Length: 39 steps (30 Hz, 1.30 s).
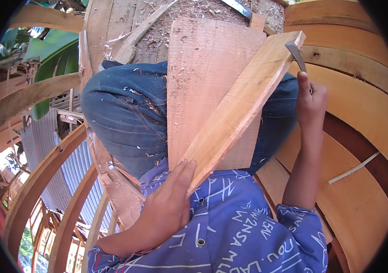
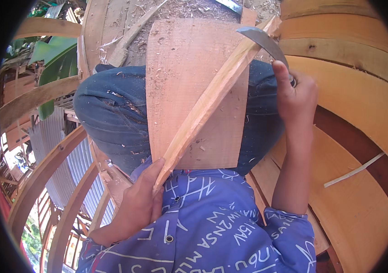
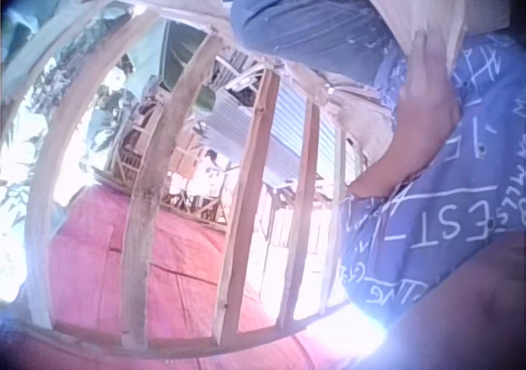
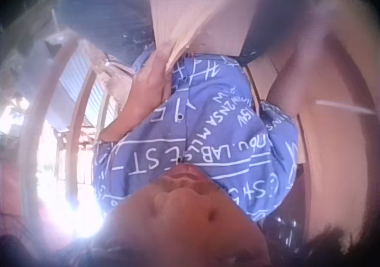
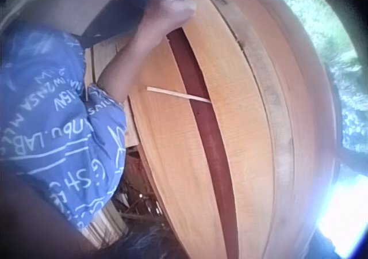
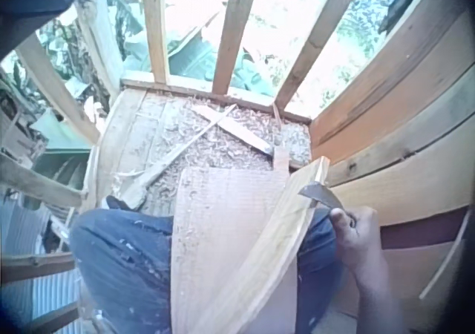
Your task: The person sits cross-legged on a wooden floor and uses a curved knife to carve a rectangular piece of wood. They hold the wood in their left hand and shave off thin strips of wood with the knife in their right hand, working on the edges and surface of the plank.
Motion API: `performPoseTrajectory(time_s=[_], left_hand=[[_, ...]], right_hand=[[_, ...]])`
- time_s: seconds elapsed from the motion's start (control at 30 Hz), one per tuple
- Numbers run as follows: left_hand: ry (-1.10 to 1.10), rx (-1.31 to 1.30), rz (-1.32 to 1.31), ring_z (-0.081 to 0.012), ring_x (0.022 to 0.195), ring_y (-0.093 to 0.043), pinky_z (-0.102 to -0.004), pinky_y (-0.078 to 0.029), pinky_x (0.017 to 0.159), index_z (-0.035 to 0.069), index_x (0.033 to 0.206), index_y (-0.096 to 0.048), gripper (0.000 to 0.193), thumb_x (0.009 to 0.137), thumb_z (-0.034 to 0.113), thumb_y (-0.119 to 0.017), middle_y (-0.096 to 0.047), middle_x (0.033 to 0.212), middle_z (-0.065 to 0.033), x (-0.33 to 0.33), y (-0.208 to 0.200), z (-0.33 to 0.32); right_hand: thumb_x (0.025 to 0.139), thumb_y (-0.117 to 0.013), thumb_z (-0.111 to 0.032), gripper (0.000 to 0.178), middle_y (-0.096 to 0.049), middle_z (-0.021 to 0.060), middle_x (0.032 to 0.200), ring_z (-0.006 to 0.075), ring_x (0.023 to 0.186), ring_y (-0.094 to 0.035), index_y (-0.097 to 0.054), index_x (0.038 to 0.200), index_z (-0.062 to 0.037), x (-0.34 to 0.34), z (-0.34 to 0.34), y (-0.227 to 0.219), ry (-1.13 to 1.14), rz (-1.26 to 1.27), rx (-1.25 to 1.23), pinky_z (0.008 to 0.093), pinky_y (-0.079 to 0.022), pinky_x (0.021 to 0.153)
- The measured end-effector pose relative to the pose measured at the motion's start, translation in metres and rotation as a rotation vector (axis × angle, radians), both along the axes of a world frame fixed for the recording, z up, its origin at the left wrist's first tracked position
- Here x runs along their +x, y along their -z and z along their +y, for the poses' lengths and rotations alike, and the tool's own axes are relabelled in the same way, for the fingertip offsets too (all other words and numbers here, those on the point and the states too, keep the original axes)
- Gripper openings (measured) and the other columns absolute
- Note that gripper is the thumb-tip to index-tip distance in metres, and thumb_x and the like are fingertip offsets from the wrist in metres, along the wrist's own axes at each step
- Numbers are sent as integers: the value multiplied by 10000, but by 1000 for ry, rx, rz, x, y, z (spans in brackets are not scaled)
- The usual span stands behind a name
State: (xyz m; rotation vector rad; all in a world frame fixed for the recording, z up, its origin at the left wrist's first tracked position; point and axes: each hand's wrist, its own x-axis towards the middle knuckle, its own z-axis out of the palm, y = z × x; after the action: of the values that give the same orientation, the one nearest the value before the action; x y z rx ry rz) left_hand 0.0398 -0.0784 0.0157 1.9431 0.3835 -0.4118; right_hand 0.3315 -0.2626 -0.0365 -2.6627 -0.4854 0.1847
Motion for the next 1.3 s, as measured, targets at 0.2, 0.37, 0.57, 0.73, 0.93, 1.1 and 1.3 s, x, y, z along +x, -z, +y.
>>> performPoseTrajectory(time_s=[0.2,0.37,0.57,0.73,0.93,1.1,1.3], left_hand=[[-58,-42,22,-431,1050,-587,-427,-513,838,-17,1386,-354,630,789,-65,-548,-522,1232,-296,1,-2,-1],[-125,-40,-29,-462,984,-596,-457,-492,818,20,1387,-350,573,849,-49,-535,-586,1093,-297,-3,0,-3],[-63,36,-49,-451,1041,-583,-447,-512,844,-20,1370,-368,573,822,-53,-533,-532,1212,-311,-10,1,-12],[-105,-47,37,-457,973,-602,-459,-501,808,6,1373,-366,580,822,-32,-545,-552,1146,-316,-13,-3,-13],[-154,48,62,-439,898,-629,-454,-504,753,35,1319,-446,489,845,7,-563,-615,994,-281,3,-15,-13],[-231,75,117,-453,809,-640,-447,-503,724,47,1289,-488,427,872,64,-579,-640,807,-271,10,-27,-7],[-248,282,191,-399,809,-666,-387,-506,715,-4,1271,-505,421,857,27,-575,-654,894,-270,20,-50,-12]], right_hand=[[848,-530,-669,735,-453,180,541,291,536,-479,-593,732,55,8,10,19,10,-65,-26,405,-421,560],[827,-513,-708,767,-512,247,593,429,599,-527,-610,741,48,14,14,25,25,-78,-84,450,-440,591],[885,-484,-661,795,-454,186,527,284,522,-470,-499,641,95,57,-3,41,344,11,-23,439,-403,553],[950,-487,-549,689,-309,44,525,123,552,-304,-353,593,24,9,-3,18,195,93,226,365,-279,484],[944,-530,-509,638,-326,9,528,106,545,-303,-387,594,5,-16,-18,58,133,258,385,340,-276,477],[924,-587,-467,593,-345,6,500,90,523,-307,-466,620,28,-5,-13,46,139,342,399,341,-275,471],[904,-642,-405,524,-379,-6,487,70,487,-332,-539,638,35,-10,-16,42,118,363,378,312,-273,454]])
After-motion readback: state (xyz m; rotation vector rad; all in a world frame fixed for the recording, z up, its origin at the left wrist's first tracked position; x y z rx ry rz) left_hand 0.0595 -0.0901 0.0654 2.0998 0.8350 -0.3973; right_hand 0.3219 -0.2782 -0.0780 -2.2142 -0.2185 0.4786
